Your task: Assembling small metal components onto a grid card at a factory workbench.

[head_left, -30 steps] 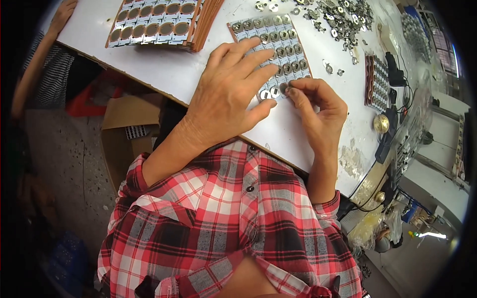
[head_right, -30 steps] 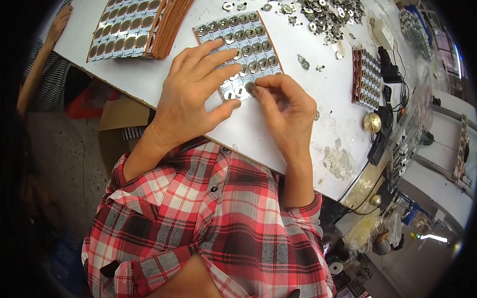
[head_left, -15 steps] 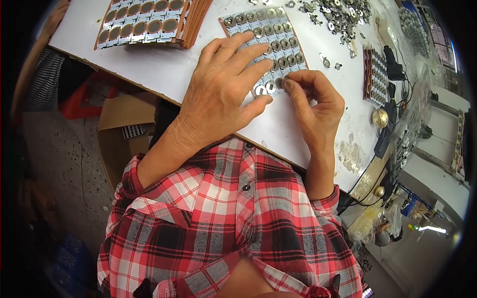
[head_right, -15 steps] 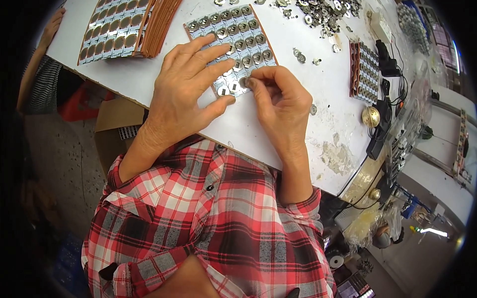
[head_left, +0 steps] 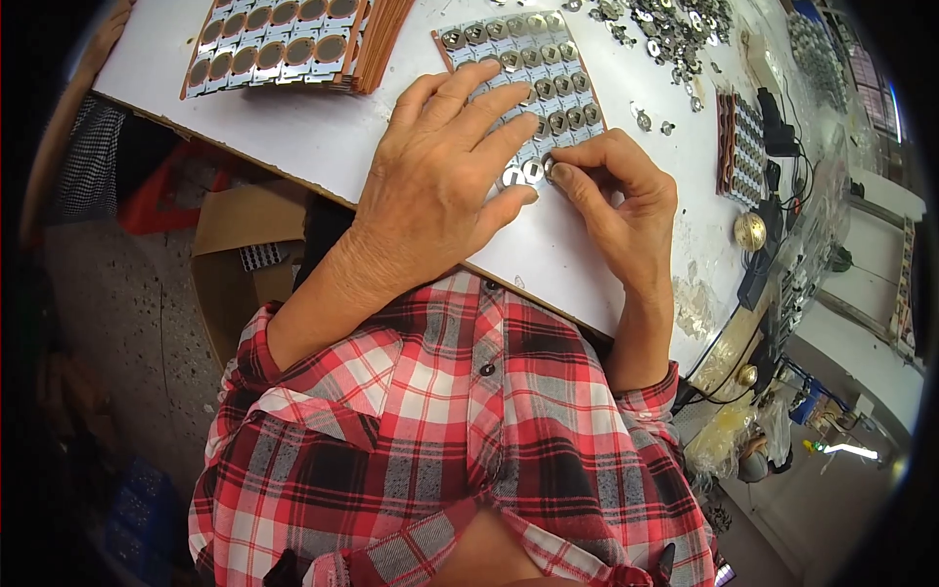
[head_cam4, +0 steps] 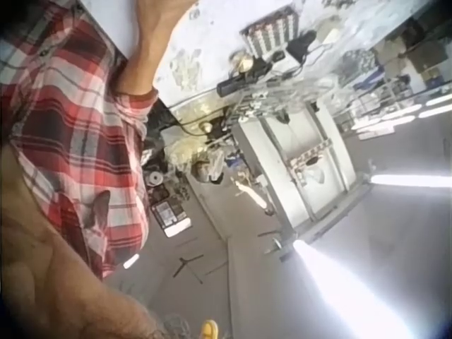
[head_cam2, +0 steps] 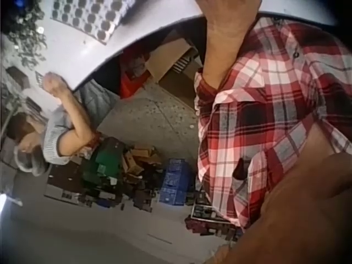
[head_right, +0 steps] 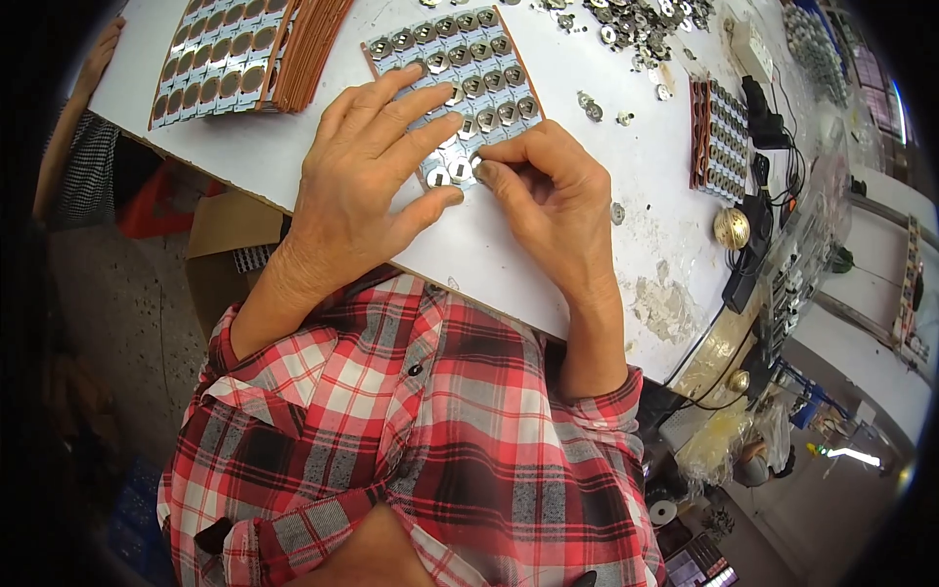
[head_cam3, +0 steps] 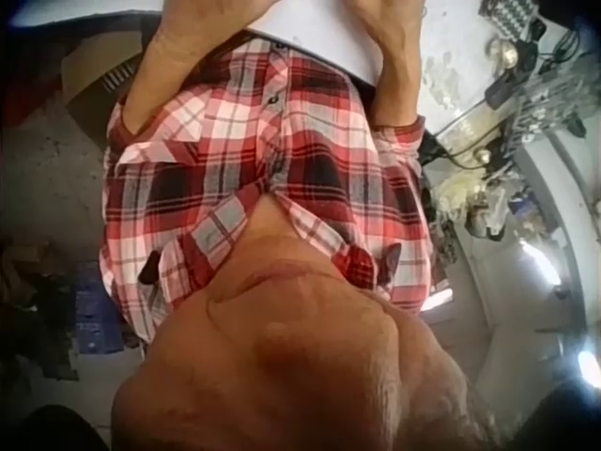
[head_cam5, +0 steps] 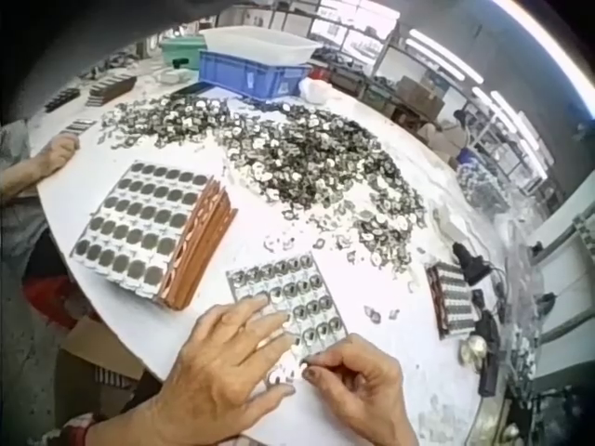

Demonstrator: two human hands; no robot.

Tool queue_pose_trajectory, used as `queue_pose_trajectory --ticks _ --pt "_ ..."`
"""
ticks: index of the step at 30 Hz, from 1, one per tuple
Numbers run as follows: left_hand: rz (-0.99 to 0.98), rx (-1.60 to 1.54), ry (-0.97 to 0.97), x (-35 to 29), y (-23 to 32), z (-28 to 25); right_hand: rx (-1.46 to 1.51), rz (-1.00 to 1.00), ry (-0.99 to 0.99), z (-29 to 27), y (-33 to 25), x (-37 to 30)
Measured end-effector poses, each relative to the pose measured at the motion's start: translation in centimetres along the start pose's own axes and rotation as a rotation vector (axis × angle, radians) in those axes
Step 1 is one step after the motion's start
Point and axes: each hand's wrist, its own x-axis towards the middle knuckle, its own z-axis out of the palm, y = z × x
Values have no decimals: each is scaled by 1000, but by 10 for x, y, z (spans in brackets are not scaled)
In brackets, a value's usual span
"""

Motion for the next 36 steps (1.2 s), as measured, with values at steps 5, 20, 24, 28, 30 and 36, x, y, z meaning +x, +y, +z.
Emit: queue_pose_trajectory --ticks 5,20,24,28,30,36 --pt "22 9 -10 -1 -2 1 -2 -7 33 7 5 0" --pt "36 22 -9 0 -2 -3 -304 112 507 -54 19 -47" --pt "58 28 -15 1 -4 -2 -253 118 444 -54 27 -54" --pt "70 28 -20 2 -4 -1 -375 150 522 -58 28 -57" --pt "57 33 -15 1 -4 -1 -310 224 480 -60 27 -60" --pt "52 34 -14 1 -2 -2 -217 289 310 -57 27 -60"
